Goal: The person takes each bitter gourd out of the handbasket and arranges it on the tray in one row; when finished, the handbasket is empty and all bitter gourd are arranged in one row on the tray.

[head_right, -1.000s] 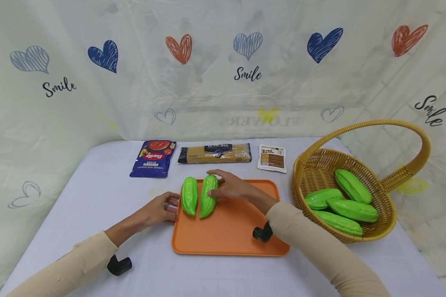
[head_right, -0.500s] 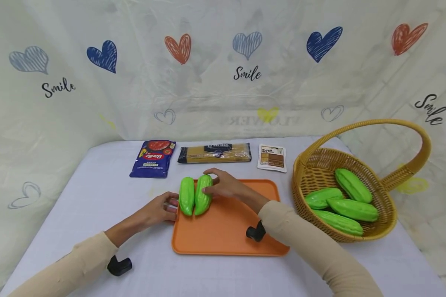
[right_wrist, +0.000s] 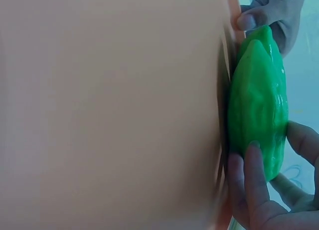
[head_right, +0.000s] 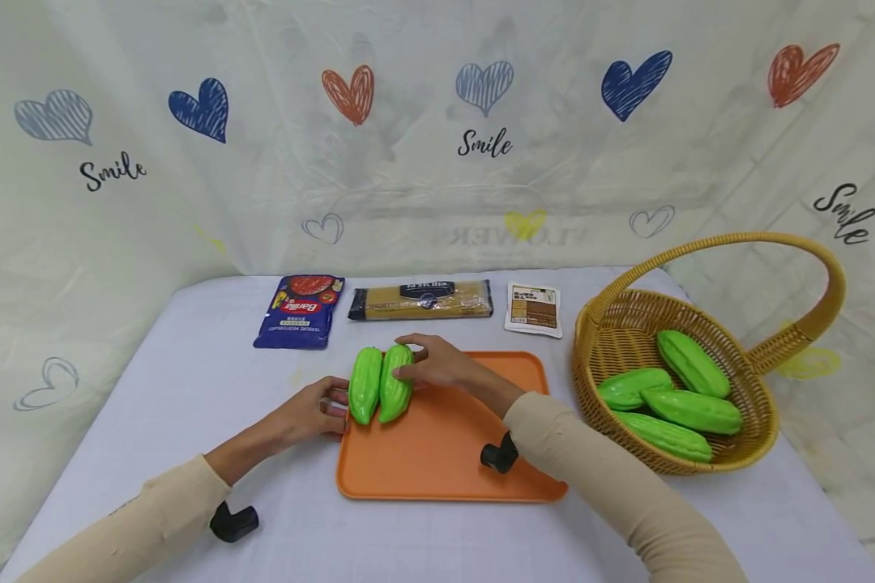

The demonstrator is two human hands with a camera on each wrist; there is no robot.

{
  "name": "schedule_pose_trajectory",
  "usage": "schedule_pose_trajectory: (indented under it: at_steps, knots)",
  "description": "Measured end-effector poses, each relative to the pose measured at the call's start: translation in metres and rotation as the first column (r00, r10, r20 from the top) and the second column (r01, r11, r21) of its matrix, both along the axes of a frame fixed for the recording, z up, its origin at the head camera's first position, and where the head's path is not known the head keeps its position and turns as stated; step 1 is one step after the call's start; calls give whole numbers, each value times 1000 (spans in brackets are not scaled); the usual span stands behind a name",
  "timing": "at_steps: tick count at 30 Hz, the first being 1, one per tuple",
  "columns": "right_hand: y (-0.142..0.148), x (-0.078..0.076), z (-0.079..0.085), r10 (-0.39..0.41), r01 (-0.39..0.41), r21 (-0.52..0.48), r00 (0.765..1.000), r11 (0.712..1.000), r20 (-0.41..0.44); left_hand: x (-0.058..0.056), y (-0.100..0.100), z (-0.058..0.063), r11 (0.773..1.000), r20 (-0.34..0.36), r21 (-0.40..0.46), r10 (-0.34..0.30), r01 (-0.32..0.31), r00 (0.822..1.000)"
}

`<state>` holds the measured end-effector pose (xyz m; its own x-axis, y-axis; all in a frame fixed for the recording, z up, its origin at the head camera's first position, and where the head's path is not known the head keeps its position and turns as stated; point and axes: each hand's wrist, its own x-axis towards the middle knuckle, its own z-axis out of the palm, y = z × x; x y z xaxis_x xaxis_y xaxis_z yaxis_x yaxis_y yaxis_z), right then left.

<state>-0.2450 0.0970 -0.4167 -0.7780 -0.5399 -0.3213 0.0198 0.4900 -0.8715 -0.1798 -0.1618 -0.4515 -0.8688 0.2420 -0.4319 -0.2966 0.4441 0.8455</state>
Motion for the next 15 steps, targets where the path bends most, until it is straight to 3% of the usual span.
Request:
schedule_pose_trajectory:
  at_steps: [15]
  knots:
    - [3,1,1,0,0,30,1000,1000,-7,1,0,2,1000,0,3,0,0,1000]
